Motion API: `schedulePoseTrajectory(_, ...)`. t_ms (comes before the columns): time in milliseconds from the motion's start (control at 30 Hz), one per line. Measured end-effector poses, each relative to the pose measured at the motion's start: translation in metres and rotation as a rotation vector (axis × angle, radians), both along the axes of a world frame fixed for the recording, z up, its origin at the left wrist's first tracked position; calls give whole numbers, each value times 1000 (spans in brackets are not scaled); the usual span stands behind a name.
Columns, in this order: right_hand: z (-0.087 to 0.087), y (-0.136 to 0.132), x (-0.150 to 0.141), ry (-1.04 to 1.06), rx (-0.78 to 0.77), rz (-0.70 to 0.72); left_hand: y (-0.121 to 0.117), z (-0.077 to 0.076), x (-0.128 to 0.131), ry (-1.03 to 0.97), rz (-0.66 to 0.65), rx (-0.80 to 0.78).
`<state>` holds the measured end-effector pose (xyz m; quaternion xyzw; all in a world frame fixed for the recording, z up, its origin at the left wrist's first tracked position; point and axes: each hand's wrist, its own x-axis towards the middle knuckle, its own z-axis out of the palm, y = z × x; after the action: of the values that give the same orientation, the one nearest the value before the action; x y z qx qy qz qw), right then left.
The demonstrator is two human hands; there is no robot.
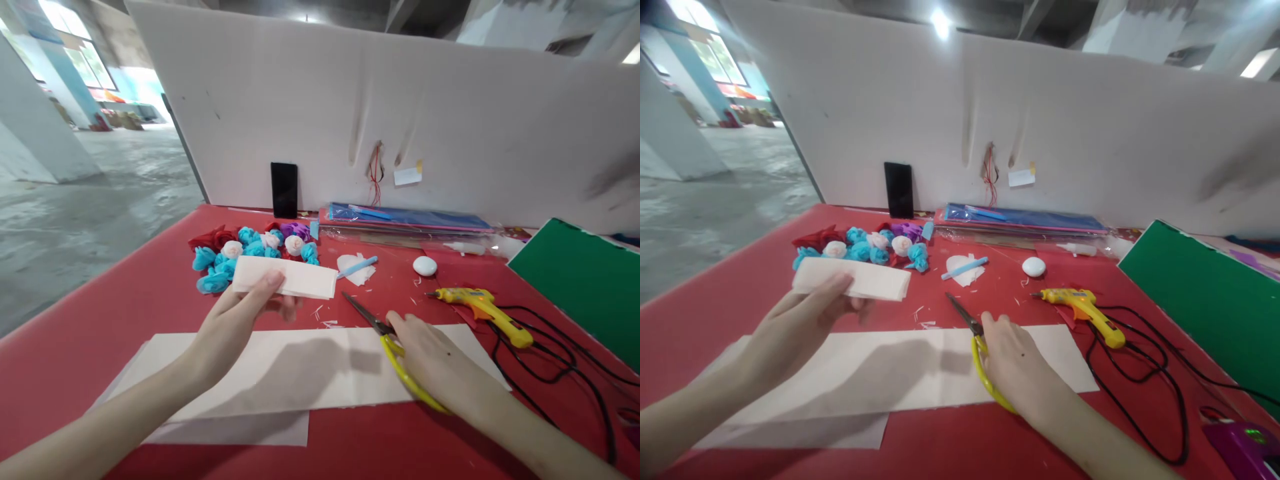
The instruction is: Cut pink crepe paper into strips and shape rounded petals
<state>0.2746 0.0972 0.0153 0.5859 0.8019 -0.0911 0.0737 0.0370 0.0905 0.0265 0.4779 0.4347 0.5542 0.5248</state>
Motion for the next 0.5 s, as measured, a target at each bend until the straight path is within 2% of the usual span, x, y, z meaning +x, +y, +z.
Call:
schedulePoseTrajectory(67,2,0,4,127,13,3,0,2,-1,-19,6,21)
schedulePoseTrajectory(167,4,3,8,482,-24,-41,-1,5,0,-82,-1,37)
schedulePoseTrajectory(200,5,5,8,626,-94,-69,0,5,0,-111,-10,36)
schedulePoseTrajectory(267,7,7,3,925,-334,-111,1,7,1,-177,-37,13)
schedulePoseTrajectory(367,13,4,-10,1356,-683,-66,6,8,0,-312,-72,-104)
schedulePoseTrajectory(433,18,-2,-16,1567,-785,7,10,8,-2,-399,-76,-189)
schedulePoseTrajectory(500,24,-8,-17,1591,-911,27,12,10,-4,-452,-67,-224)
